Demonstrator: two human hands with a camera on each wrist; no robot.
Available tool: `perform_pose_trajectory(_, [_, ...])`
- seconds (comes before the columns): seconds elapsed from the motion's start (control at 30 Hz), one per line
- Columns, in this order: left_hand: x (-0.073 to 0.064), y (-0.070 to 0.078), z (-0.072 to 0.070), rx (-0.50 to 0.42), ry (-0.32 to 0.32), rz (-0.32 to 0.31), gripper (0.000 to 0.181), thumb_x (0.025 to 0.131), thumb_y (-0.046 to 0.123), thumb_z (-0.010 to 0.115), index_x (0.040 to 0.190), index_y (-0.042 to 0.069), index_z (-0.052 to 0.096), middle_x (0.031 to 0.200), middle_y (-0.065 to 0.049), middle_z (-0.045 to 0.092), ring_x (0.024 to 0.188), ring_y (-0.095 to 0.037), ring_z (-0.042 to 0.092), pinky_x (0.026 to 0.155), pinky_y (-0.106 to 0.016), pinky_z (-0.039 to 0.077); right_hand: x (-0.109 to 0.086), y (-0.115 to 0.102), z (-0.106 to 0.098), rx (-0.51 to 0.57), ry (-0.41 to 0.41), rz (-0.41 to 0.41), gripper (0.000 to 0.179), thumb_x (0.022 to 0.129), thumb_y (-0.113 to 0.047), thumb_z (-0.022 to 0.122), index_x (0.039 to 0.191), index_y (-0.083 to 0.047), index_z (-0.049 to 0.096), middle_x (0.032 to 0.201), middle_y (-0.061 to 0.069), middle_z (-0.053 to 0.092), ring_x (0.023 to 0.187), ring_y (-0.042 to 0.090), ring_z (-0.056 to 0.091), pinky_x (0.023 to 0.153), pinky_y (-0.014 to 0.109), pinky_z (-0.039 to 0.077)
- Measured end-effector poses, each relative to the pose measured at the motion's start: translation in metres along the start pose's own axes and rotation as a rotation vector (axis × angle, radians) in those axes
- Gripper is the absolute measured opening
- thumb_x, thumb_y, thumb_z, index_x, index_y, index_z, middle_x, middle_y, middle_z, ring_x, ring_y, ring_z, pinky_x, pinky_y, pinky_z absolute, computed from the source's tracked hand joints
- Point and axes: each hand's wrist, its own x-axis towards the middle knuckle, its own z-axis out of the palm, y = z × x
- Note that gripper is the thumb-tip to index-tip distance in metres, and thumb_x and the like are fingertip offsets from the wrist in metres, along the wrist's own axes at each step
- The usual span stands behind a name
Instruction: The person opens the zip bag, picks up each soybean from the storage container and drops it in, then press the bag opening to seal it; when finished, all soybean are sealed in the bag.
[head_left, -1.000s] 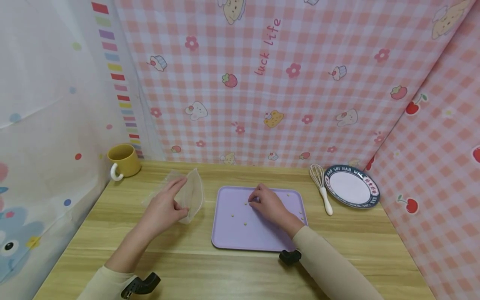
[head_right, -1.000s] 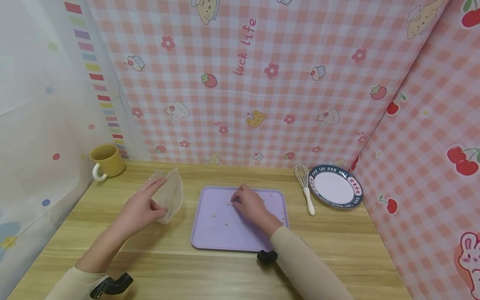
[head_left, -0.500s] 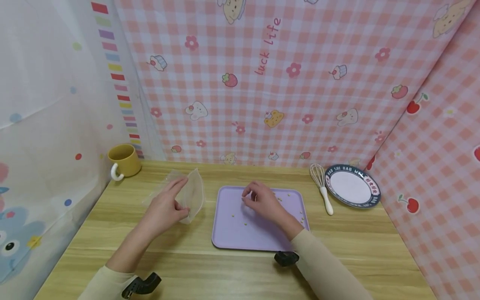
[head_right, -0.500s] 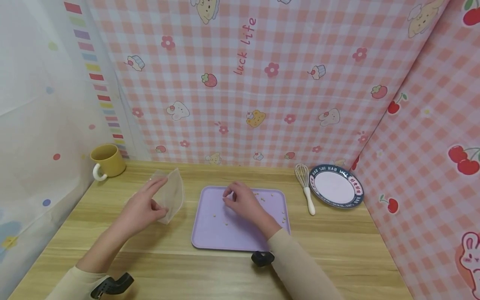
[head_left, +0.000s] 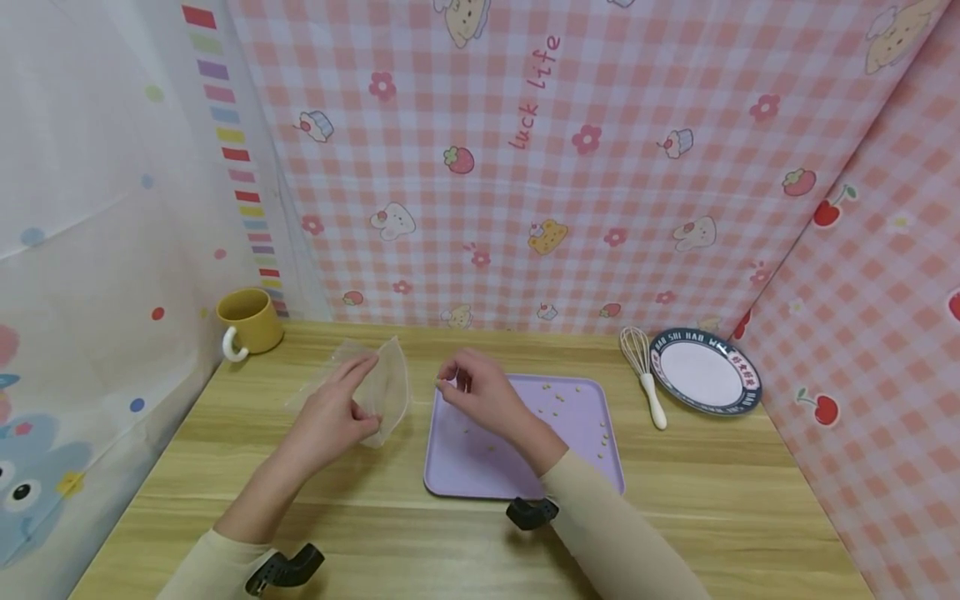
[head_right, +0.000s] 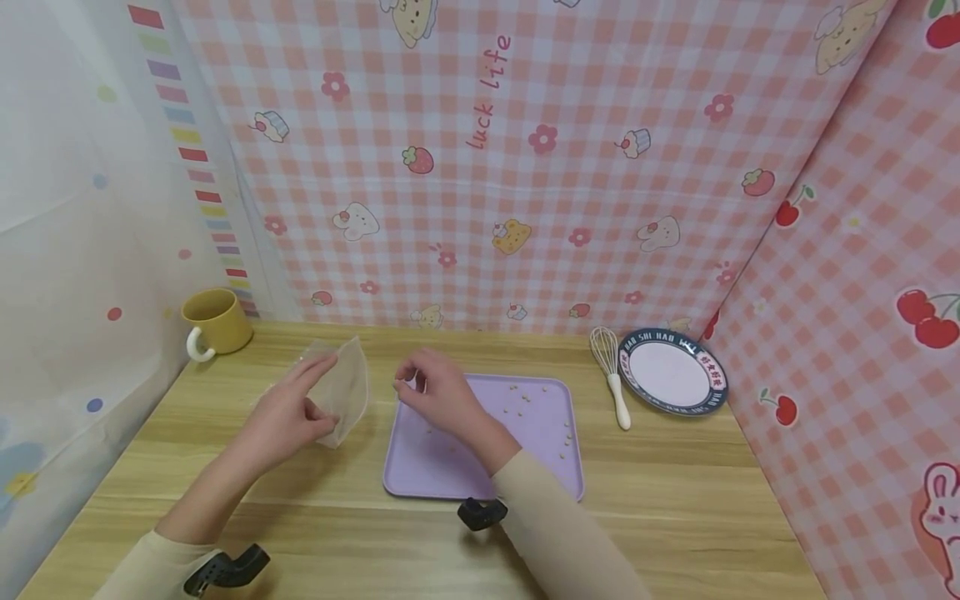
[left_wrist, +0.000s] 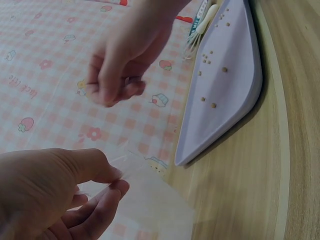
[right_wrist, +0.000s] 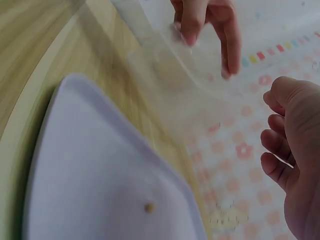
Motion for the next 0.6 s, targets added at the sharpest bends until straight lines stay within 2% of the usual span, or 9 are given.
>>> perform_pose_trajectory(0.27, [0.0, 0.0, 0.0, -0.006, -0.009, -0.001, 0.091, 0.084, -0.005, 0.086, 0.165, -0.003, 0.045, 0.167, -0.021, 0.044, 0.071, -0.005, 0.068, 0.064, -0.026, 0.058, 0.024, -0.021, 0.021, -0.015, -0.047, -0.094, 0.006, 0.099, -0.004, 0.078, 0.102, -0.007, 0.074, 0.092, 0.005, 0.063, 0.075, 0.011, 0.053, 0.065, 0.023, 0.047])
perform_pose_trajectory(0.6, [-0.001, -0.001, 0.0, -0.011, -0.003, 0.002, 0.09, 0.084, -0.005, 0.086, 0.165, -0.004, 0.045, 0.168, -0.021, 0.044, 0.07, -0.005, 0.067, 0.063, -0.026, 0.058, 0.038, -0.032, 0.037, -0.036, -0.111, -0.092, 0.007, 0.099, -0.004, 0.078, 0.104, -0.005, 0.073, 0.095, 0.01, 0.066, 0.077, 0.01, 0.053, 0.068, 0.022, 0.046])
